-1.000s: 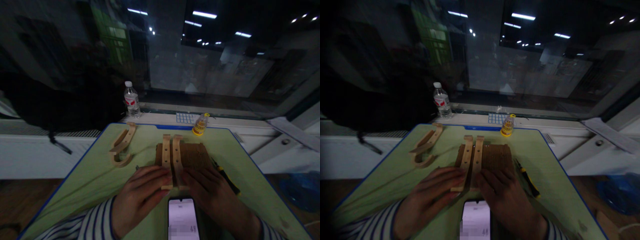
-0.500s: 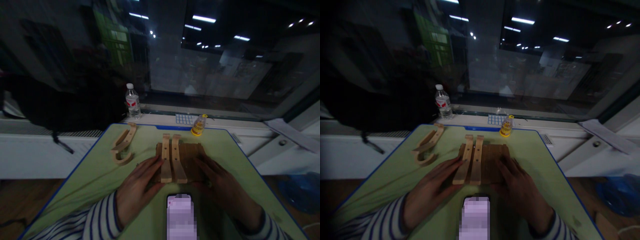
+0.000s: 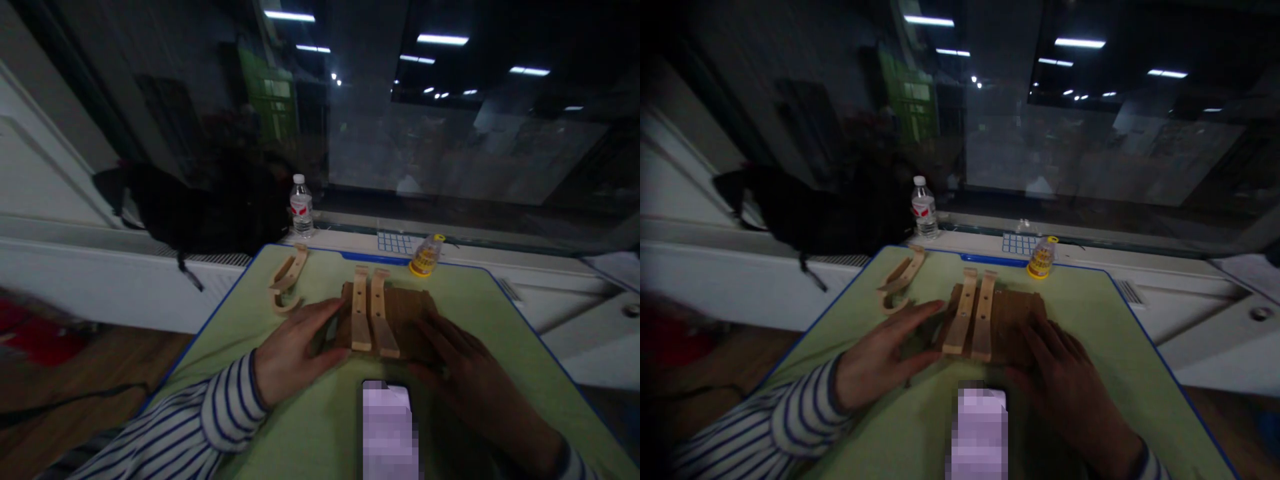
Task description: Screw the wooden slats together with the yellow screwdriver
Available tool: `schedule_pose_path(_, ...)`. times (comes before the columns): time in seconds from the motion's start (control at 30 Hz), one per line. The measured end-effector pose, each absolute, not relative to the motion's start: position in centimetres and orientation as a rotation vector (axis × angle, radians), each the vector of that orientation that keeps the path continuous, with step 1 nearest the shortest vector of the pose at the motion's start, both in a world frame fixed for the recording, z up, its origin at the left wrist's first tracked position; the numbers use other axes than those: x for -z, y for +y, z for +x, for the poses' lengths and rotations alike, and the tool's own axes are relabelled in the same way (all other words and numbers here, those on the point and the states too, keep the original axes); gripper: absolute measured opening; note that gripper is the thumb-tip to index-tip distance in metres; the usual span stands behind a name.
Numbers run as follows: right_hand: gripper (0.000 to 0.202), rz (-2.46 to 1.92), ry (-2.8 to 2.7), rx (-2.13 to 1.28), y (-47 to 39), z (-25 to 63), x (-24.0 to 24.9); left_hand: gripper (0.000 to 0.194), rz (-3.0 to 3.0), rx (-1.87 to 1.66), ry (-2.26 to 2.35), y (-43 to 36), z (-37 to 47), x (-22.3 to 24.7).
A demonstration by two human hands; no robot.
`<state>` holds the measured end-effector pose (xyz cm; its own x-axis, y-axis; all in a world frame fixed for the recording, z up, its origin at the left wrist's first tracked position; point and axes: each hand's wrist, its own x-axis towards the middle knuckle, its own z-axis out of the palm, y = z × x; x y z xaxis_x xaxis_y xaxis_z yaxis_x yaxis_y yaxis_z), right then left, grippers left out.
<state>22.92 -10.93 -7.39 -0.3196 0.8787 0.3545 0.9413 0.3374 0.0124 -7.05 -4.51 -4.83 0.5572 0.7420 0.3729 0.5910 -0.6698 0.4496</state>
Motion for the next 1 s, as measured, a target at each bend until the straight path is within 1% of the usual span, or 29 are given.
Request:
schedule_pose_path(0.13, 0.063, -1.546, -2.285, 0.38, -10.8, 23.1, 7.0, 0.043, 2.303, -0.954, 1.365, -4.3, -9.1, 3.3)
schedule_pose_path(0.23, 0.057, -1.479, -2.251, 0.379, -10.8, 23.1, 6.4, 0.035, 2.142, -1.071, 1.521, -3.6, -11.0, 3.4)
schedule_pose_path(0.4, 0.038, -1.371, -2.312, 0.397, -11.0, 22.1, 4.7, 0.038, 2.207, -1.033, 1.757, -2.2, -13.4, 4.7)
schedule_pose_path(0.5, 0.032, -1.316, -2.41, 0.391, -10.7, 20.8, 2.5, 0.044, 2.278, -0.982, 1.856, -1.4, -13.6, 5.4)
schedule_pose_path(0.57, 0.031, -1.294, -2.485, 0.334, -10.2, 19.7, 0.8, 0.048, 2.304, -0.955, 1.875, -1.0, -13.4, 5.6)
schedule_pose_path(0.63, 0.029, -1.226, -2.55, 0.257, -9.2, 18.4, -0.9, 0.048, 2.336, -0.913, 1.837, -0.5, -13.0, 5.7)
schedule_pose_path(0.77, 0.026, -1.305, -2.643, 0.074, -6.9, 15.5, -3.2, 0.034, 2.372, -0.895, 1.671, 0.4, -12.6, 5.8)
schedule_pose_path(0.9, 0.024, -1.272, -2.687, 0.067, -4.8, 12.9, -3.8, 0.023, 2.381, -0.914, 1.58, 1.0, -12.7, 6.3)
schedule_pose_path(1.0, 0.027, -1.297, -2.667, 0.064, -3.6, 11.6, -3.4, 0.023, 2.349, -0.972, 1.55, 1.1, -12.8, 6.5)
